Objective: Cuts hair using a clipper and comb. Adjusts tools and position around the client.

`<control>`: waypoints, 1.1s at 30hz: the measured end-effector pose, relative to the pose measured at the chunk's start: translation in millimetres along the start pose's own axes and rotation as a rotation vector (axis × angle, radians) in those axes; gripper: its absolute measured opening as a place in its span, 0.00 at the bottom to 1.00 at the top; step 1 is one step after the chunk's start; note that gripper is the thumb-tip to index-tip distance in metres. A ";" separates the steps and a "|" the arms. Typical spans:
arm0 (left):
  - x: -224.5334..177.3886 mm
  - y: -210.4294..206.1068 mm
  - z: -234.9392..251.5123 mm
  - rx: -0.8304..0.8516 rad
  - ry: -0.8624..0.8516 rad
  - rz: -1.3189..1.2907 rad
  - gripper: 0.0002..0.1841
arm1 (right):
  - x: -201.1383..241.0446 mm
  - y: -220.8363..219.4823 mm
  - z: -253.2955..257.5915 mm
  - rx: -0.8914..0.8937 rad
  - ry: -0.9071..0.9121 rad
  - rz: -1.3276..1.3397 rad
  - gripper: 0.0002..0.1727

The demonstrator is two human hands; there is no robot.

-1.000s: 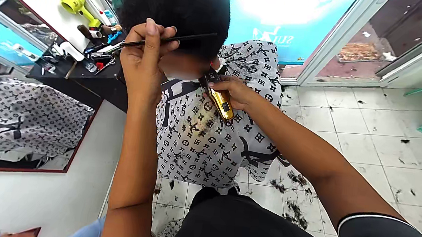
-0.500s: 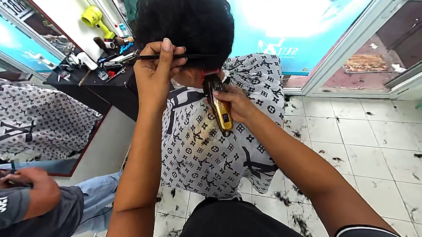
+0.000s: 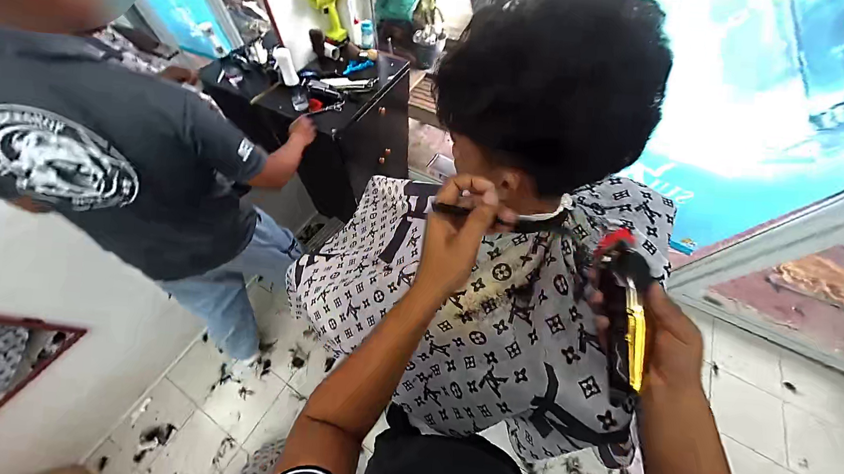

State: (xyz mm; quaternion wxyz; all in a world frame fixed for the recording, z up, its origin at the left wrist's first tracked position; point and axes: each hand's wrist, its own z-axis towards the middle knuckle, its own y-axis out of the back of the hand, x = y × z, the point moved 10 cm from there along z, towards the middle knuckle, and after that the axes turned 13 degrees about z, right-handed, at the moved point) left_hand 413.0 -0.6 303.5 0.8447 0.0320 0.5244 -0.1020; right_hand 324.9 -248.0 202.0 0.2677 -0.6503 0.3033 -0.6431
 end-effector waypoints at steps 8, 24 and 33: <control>5.8 -177.0 -103.2 0.233 0.109 -0.170 0.13 | 82.4 119.6 -35.4 -0.017 0.038 0.005 0.28; 27.1 -286.2 -102.9 0.090 0.175 0.152 0.19 | 137.8 225.8 -36.1 -0.143 -0.148 -0.091 0.26; 5.3 -185.6 -101.2 -0.060 0.140 0.108 0.13 | 85.5 95.5 -10.9 0.035 -0.135 -0.040 0.27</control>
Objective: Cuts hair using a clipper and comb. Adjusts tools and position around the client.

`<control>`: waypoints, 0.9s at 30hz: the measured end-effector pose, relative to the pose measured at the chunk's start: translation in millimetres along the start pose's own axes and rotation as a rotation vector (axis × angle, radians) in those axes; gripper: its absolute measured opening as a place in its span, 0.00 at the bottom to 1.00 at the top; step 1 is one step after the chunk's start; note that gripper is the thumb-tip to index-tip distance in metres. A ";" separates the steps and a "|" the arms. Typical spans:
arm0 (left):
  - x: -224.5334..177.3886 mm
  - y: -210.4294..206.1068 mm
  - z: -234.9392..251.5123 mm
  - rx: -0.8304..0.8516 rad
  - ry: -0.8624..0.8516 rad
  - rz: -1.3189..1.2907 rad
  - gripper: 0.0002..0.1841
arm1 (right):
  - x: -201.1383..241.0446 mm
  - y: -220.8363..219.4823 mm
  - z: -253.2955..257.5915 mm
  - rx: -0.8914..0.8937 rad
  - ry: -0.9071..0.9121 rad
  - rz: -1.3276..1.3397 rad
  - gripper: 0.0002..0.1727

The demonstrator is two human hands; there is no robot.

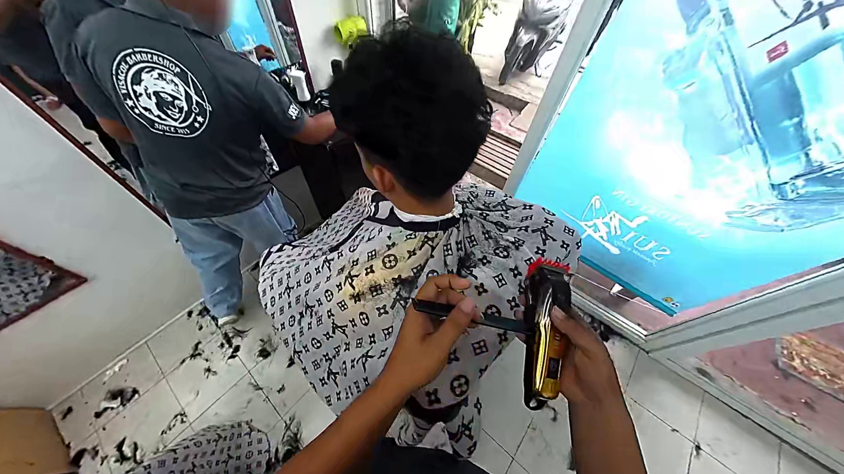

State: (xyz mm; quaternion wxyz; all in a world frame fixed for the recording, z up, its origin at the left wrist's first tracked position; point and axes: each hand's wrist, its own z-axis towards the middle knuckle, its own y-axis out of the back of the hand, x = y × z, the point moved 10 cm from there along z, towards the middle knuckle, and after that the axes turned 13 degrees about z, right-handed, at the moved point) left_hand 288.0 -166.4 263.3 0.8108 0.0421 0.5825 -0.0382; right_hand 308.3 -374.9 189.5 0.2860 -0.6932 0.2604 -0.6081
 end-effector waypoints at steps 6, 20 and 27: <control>17.8 85.6 -14.4 -0.109 0.102 -0.140 0.10 | -58.7 -48.2 25.3 -0.081 -0.080 -0.009 0.21; 40.8 170.4 -33.7 -0.215 0.183 -0.270 0.09 | -95.4 -124.4 93.3 -0.033 -0.092 -0.313 0.23; 43.1 179.2 -35.1 -0.215 0.188 -0.246 0.10 | -107.7 -114.7 106.7 -0.047 -0.166 -0.208 0.17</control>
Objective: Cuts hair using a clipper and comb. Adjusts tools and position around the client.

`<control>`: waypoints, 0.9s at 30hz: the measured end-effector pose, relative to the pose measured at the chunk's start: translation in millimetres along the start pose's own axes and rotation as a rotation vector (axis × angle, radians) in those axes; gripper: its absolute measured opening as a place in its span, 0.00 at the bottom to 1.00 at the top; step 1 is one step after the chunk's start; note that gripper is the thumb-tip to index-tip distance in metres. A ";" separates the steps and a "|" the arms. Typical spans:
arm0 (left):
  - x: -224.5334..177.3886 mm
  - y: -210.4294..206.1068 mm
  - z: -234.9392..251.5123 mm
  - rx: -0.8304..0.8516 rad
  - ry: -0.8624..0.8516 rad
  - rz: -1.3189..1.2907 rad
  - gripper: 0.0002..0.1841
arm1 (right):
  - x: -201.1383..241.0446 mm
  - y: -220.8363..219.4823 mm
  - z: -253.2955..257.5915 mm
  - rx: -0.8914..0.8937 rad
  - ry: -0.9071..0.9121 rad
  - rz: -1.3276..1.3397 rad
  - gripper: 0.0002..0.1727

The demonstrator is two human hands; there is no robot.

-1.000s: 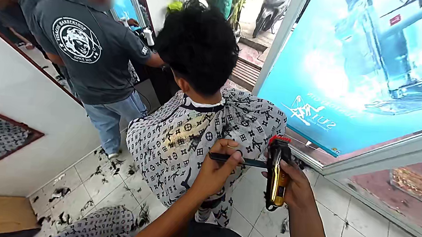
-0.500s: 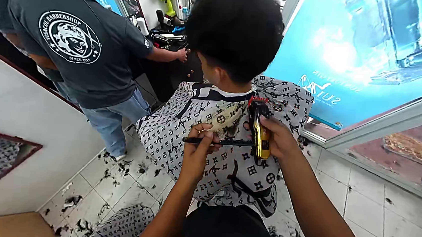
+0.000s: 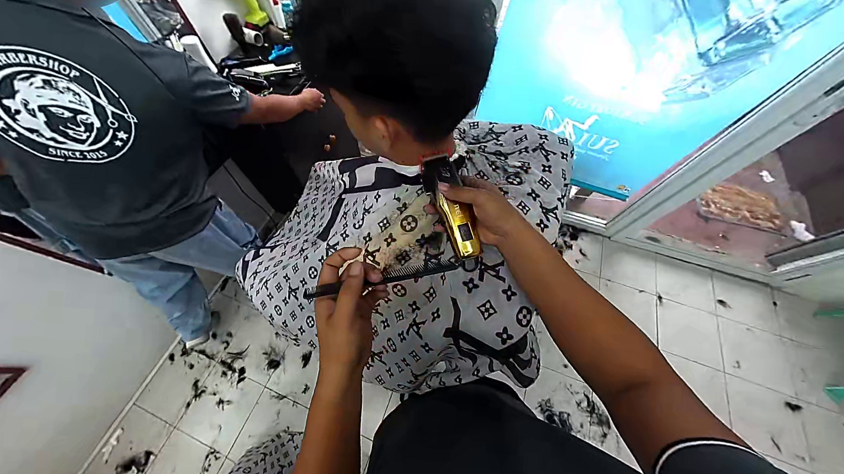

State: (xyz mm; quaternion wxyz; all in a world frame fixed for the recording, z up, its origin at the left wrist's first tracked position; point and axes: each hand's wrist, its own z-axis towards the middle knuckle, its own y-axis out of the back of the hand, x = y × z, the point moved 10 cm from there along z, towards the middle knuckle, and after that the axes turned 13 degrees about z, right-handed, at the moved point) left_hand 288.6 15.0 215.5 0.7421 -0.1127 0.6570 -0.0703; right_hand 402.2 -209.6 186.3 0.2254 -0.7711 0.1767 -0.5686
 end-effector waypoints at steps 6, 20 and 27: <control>-1.8 -1.4 7.6 0.013 -0.013 -0.008 0.09 | 13.8 -10.2 1.9 0.077 0.140 -0.039 0.22; -15.0 -2.9 27.3 0.049 -0.081 -0.038 0.10 | 10.4 -28.6 0.5 0.112 0.180 0.064 0.19; -11.6 8.4 24.2 0.026 -0.055 -0.055 0.10 | -2.3 -27.2 1.5 0.031 0.054 0.111 0.16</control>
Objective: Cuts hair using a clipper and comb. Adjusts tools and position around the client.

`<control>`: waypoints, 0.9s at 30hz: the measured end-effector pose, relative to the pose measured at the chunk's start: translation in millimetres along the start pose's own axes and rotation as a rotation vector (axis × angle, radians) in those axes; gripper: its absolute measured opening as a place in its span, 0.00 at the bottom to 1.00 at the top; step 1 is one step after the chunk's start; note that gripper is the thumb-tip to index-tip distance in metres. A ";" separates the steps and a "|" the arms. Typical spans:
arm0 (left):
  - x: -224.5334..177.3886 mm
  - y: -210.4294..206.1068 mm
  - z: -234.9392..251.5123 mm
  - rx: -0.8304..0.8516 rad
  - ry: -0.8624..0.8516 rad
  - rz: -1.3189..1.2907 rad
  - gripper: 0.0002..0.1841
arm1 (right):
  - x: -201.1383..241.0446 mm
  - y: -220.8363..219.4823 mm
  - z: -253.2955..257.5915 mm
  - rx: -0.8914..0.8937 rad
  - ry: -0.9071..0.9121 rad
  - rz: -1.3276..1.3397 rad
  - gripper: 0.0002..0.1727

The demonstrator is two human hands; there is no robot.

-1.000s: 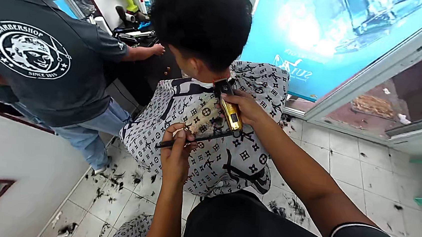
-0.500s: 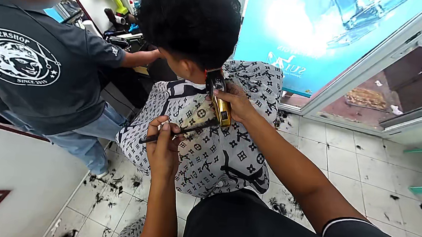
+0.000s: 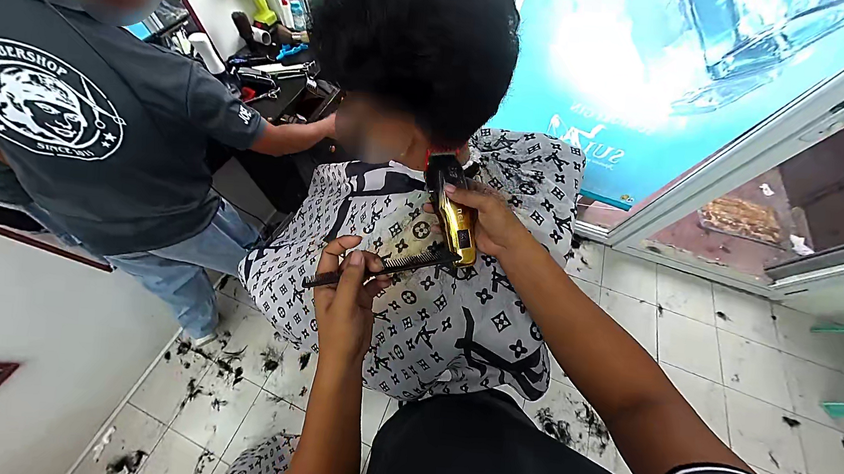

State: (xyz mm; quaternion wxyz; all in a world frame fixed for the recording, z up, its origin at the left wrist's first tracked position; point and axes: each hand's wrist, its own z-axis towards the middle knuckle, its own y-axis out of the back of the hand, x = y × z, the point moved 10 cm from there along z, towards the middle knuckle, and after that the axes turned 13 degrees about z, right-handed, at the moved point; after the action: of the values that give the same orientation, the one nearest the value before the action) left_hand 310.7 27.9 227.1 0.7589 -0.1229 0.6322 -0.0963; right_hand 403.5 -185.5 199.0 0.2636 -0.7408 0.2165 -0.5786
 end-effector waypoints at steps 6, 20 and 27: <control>5.3 6.9 -1.2 -0.004 0.001 -0.021 0.10 | -1.1 -2.0 -0.3 0.014 0.036 0.016 0.16; 8.7 -22.1 -13.7 -0.003 -0.046 -0.083 0.10 | 21.7 8.4 -17.4 0.147 -0.014 -0.047 0.19; -1.6 -167.5 -75.4 0.309 -0.206 0.005 0.10 | 107.9 99.9 -52.7 0.222 0.069 -0.006 0.27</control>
State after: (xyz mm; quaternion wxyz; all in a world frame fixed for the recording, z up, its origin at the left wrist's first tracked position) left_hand 237.8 -135.8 267.3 0.8296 -0.0122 0.5292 -0.1773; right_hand 376.2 -337.0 225.2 0.3346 -0.6874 0.1576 -0.6250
